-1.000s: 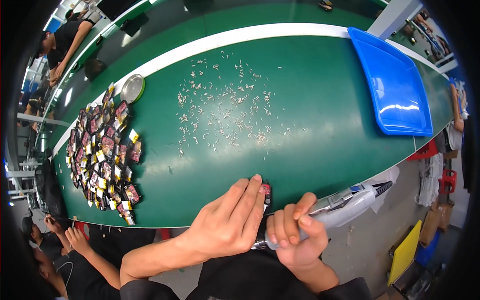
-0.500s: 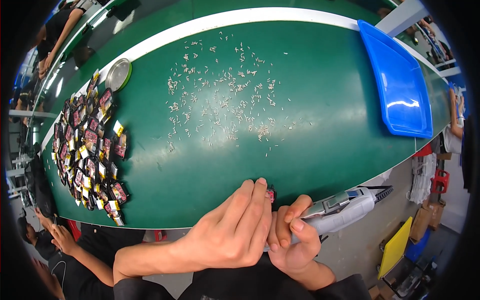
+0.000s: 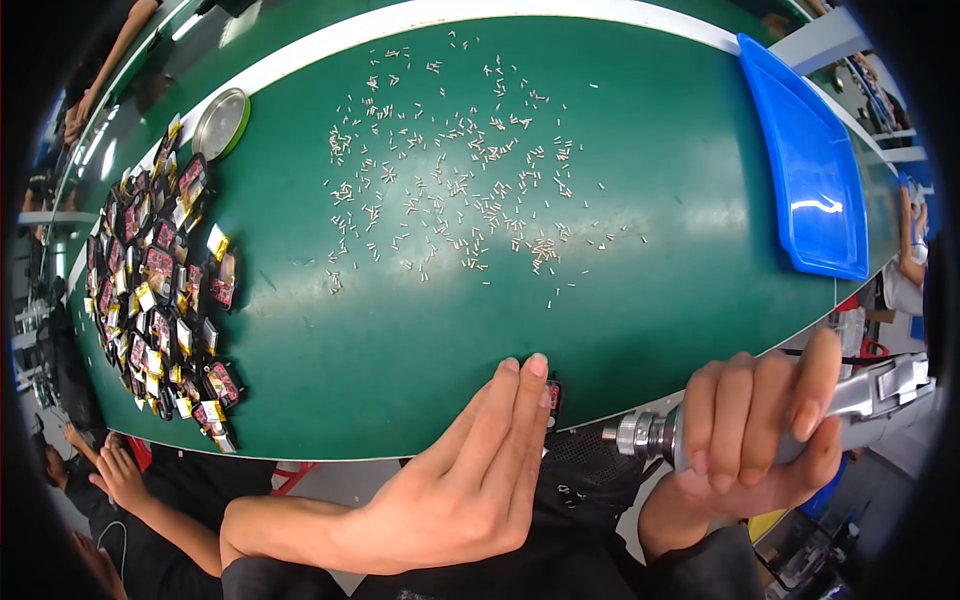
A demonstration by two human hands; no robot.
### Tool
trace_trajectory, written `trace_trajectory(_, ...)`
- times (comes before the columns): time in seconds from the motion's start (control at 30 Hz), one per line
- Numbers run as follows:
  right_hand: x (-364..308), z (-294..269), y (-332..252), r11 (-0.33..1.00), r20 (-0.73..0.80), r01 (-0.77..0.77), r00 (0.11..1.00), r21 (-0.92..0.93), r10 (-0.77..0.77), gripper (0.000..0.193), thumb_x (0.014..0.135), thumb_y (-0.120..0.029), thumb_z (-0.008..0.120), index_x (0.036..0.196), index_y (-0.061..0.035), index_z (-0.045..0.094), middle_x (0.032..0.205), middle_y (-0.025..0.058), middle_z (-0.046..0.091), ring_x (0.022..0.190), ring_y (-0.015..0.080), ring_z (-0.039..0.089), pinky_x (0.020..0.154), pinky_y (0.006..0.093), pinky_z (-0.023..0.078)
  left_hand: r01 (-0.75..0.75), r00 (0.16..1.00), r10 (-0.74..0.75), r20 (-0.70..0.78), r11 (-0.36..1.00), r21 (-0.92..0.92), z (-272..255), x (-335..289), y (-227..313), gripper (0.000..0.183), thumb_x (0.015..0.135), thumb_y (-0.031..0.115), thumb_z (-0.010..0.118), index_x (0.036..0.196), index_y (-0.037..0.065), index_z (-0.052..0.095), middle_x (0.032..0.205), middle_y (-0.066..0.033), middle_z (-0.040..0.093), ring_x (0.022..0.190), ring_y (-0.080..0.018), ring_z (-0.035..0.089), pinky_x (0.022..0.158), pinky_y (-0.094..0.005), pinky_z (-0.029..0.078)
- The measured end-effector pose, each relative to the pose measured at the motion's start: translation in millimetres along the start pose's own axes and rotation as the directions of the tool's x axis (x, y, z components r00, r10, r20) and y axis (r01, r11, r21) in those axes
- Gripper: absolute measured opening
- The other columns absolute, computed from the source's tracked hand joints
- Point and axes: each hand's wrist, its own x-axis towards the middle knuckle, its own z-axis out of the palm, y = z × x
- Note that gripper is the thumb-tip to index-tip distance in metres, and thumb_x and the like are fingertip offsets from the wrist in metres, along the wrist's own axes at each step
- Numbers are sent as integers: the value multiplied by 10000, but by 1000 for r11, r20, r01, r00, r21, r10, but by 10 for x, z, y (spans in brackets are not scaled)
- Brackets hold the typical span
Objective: Using an electric screwdriver to assemble small electronic components on a factory assembly line.
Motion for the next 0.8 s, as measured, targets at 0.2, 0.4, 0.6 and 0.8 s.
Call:
trace_trajectory(0.2, 128, 4, 121, 998, 5, 0, 1000, -64, 1, 175, 963, -231, 493, 872, -106, 411, 486, -18, 438, 376, 80, 422, 424, 237, 389, -13, 1000, 14, -13, 999, 31, 28, 9, -29, 260, 680, -3, 626, 897, -137, 676, 1051, -273, 657, 987, -343, 648, 842, -336, 554)
trace_trajectory(0.4, 147, 1, 208, 999, 19, -17, 1000, -52, 18, 184, 958, -234, 502, 868, -102, 411, 480, -17, 447, 377, 86, 436, 430, 237, 396, -28, 999, 29, -35, 999, 29, 56, -8, -69, 250, 672, 8, 613, 870, -130, 679, 1016, -255, 673, 956, -327, 659, 831, -321, 556)
trace_trajectory(0.6, 169, 32, 128, 994, 91, -71, 993, -81, 78, 226, 933, -206, 562, 815, -87, 411, 474, 0, 460, 365, 105, 426, 411, 236, 393, -44, 995, 44, -86, 999, 4, 82, 29, -63, 232, 685, 11, 604, 855, -127, 680, 998, -246, 678, 937, -321, 662, 829, -318, 557)
trace_trajectory(0.8, 266, 138, 228, 967, 158, -62, 982, -247, 103, 288, 896, -194, 634, 750, -83, 412, 494, 3, 489, 377, 111, 425, 374, 239, 354, -23, 991, 25, -134, 1000, 14, 133, -6, -100, 227, 704, 14, 596, 865, -124, 674, 985, -238, 678, 939, -322, 656, 843, -328, 546)
